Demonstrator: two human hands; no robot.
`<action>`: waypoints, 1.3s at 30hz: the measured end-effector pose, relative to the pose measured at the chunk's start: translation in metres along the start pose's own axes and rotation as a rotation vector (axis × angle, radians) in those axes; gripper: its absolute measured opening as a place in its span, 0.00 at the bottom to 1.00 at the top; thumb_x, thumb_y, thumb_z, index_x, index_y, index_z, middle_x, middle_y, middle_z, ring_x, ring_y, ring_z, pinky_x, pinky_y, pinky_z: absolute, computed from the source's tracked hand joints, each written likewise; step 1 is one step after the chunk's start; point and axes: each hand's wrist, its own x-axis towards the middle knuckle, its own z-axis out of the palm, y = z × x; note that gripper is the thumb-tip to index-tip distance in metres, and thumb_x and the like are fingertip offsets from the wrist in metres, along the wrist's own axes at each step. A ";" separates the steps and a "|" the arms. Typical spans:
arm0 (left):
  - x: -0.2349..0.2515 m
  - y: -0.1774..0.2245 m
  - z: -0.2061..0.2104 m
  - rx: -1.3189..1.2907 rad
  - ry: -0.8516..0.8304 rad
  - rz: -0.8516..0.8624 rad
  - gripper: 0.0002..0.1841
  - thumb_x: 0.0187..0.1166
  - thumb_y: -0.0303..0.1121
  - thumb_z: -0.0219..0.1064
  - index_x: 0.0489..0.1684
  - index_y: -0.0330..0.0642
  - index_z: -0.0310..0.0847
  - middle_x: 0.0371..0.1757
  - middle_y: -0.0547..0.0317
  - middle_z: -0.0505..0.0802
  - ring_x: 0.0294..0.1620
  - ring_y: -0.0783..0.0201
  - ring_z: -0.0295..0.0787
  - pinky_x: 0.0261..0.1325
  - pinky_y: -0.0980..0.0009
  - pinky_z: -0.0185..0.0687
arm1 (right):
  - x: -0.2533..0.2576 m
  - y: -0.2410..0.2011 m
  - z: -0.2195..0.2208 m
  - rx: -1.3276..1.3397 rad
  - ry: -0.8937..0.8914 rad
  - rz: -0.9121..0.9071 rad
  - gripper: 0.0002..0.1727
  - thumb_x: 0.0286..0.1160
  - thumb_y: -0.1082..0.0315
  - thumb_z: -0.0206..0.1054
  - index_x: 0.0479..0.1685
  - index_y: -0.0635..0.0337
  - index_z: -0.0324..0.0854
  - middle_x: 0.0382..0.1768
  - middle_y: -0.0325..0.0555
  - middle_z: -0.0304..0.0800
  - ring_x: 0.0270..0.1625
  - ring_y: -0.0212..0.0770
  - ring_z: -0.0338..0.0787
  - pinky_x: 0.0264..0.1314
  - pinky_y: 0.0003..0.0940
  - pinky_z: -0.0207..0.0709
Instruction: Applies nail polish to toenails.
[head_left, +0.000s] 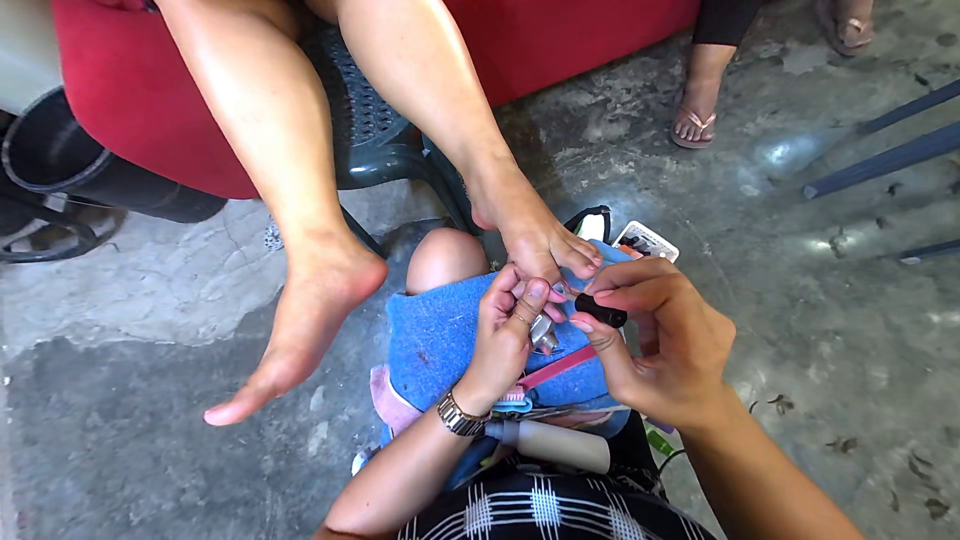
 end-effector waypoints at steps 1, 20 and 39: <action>0.000 0.000 0.000 0.005 0.001 0.002 0.10 0.90 0.40 0.58 0.51 0.47 0.80 0.35 0.56 0.91 0.22 0.73 0.84 0.22 0.81 0.80 | 0.000 0.000 0.000 -0.005 -0.001 -0.004 0.09 0.75 0.71 0.69 0.48 0.61 0.74 0.51 0.45 0.83 0.54 0.30 0.86 0.52 0.20 0.85; 0.002 0.001 0.001 0.075 -0.001 0.020 0.10 0.91 0.40 0.57 0.49 0.46 0.80 0.35 0.56 0.91 0.22 0.72 0.83 0.22 0.80 0.79 | 0.000 0.002 -0.002 0.023 0.007 0.010 0.09 0.74 0.72 0.69 0.47 0.62 0.74 0.50 0.45 0.83 0.53 0.30 0.86 0.51 0.20 0.85; 0.001 -0.002 -0.002 0.091 -0.071 0.004 0.14 0.93 0.45 0.49 0.54 0.49 0.77 0.35 0.60 0.88 0.22 0.73 0.82 0.23 0.80 0.80 | -0.003 0.010 -0.006 0.237 0.033 0.116 0.11 0.76 0.69 0.70 0.50 0.57 0.73 0.50 0.40 0.82 0.54 0.29 0.88 0.50 0.22 0.88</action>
